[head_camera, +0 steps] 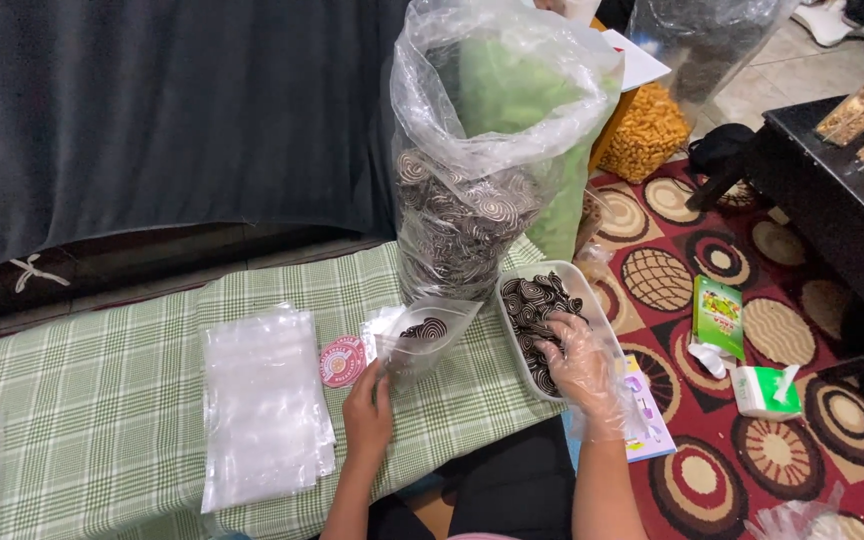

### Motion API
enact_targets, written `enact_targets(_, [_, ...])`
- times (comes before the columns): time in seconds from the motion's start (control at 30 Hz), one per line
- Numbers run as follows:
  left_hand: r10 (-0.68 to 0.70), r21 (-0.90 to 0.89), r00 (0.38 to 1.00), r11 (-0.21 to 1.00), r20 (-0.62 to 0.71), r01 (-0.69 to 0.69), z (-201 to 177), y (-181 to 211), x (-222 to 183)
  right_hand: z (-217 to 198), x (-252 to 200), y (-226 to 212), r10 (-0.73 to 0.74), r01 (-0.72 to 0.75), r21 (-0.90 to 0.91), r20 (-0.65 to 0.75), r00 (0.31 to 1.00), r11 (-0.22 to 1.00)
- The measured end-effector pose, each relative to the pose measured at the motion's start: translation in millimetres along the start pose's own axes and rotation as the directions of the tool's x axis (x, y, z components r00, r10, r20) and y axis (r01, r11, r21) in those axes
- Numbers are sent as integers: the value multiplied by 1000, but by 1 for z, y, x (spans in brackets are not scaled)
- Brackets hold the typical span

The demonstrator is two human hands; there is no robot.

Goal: Packaging chocolate swirl cookies into small plastic bags.

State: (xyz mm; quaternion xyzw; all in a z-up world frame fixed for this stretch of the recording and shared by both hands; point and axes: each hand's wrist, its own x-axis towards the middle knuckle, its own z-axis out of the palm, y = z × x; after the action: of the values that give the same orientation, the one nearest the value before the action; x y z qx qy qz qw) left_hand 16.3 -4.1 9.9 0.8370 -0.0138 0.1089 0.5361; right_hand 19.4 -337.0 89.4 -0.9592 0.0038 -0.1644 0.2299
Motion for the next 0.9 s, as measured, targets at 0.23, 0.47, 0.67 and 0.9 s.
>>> enact_targets(0.23, [42,66,994,997,-102,-35,7,-24,4,4,-2,3,-44,43,-5,-74,996,999])
enact_targets(0.47, [102,49,983,994,-155,-96,11,-34,-1,-15,-1,-19,-54,62,61,-133,990,996])
enact_targets(0.67, [149,38,975,989,-165,-145,13,-37,-11,-19,-2,-23,-115,143,108,-233,966,984])
enact_targets(0.9, [238,75,954,971,-184,-228,16,-47,-12,-23,-5,-25,-6,29,134,-165,986,990])
